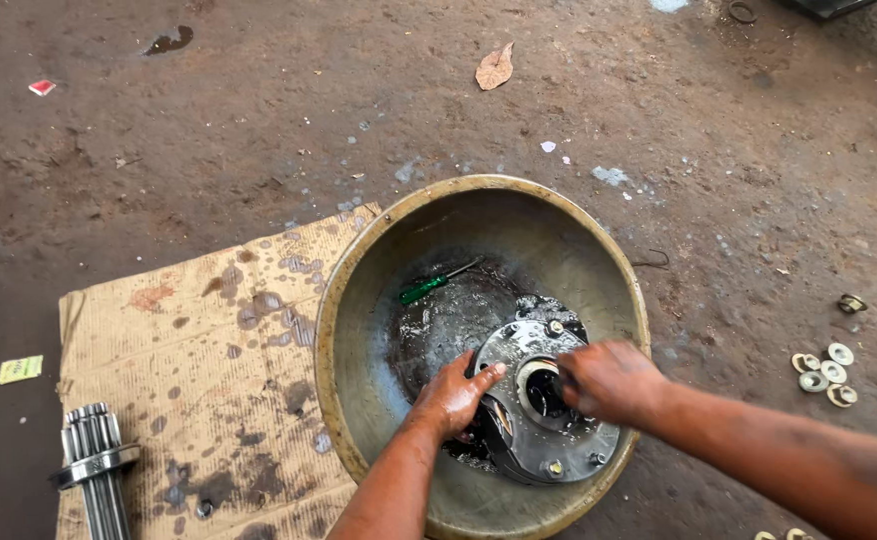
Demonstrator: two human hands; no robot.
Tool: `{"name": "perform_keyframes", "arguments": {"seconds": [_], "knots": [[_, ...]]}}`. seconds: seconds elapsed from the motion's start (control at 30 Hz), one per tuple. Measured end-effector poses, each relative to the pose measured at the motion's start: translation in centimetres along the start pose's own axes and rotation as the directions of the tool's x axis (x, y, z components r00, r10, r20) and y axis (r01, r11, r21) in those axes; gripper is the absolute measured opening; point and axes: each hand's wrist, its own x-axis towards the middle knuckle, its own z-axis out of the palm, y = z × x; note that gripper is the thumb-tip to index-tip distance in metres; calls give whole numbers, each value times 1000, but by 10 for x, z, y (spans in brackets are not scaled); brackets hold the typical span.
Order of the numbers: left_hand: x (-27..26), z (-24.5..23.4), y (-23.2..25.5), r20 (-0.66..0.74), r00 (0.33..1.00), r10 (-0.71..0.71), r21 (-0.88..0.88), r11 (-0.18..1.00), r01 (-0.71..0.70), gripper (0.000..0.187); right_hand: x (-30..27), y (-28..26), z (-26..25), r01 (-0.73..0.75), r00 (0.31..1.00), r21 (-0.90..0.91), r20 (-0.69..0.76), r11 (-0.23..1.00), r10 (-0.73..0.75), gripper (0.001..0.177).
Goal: The person cleans greasy mechanical components by hand in a basin of fluid, scrubbing several gears and a housing unit before setting them on a cardboard sheet.
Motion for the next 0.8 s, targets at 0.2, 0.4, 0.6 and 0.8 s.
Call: {"name": "perform_keyframes", "arguments": {"seconds": [0.2, 0.4, 0.6, 0.8], "knots": [[4, -1, -11, 29, 1000, -11, 28, 1000, 11, 96, -21, -42, 10, -111, 993, 514, 97, 851, 71, 33], [24, -1, -30, 27, 999, 43, -24, 999, -42, 97, -37, -49, 6, 350, 929, 436, -271, 829, -251, 33], [25, 0, -27, 91, 995, 41, -128, 991, -29, 92, -22, -33, -7, 168, 986, 581, -115, 796, -124, 18], [30, -3, -33, 121, 990, 75, -171, 984, -54, 86, -18, -69, -12, 65, 989, 568, -146, 821, 22, 37]]}}
